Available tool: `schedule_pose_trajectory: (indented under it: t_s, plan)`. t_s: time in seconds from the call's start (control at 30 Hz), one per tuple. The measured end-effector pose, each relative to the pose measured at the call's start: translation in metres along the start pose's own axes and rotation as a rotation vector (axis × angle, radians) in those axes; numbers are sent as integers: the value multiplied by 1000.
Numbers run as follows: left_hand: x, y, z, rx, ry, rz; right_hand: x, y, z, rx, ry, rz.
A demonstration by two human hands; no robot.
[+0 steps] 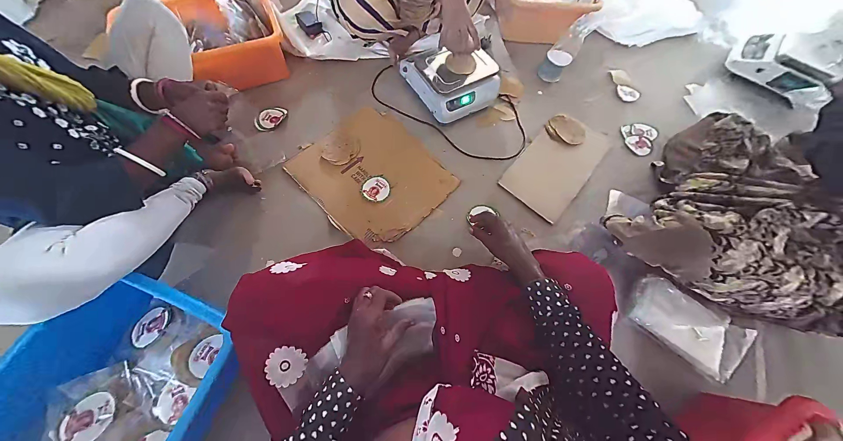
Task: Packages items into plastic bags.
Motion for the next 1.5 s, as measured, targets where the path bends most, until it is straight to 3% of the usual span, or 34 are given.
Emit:
schedule_pose_trajectory:
  t_s: [0.23, 0.53, 0.67, 0.73, 0.9, 1.07, 1.23, 1.4, 1.5]
  plan:
    - [-6, -10, -12, -259, 183, -33, -1, -1, 4, 26, 18, -91]
    - [-9, -8, -17, -240, 232, -17, 1, -1, 4, 23, 57, -84]
    - [-9, -2, -21, -90, 231, -4, -16, -28, -11, 154, 109, -132]
    - [-6, 4, -27, 31, 232, -4, -44, -62, -16, 254, 32, -238]
    - [8, 21, -42, 118, 262, 32, -132, -143, 21, 358, -406, -477]
    - [17, 35, -59, 103, 308, 42, -133, -142, 41, 717, -478, -273]
    - [12, 36, -65, -275, 217, -81, -131, -141, 31, 716, -410, -198]
    - [-2, 34, -68, -551, 1, -284, -112, -126, 11, 785, -128, -140]
    - [-8, 33, -70, -694, 32, -371, -105, -121, 1, 803, -7, -109]
Point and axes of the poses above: each hand's wrist, its own x-axis towards the middle knuckle, its own z-axis out of the palm, y = z × x, the point moved 4 cm from there along x, towards the middle knuckle, and after that the axes turned 11 degrees about z, right-handed, at the moved point
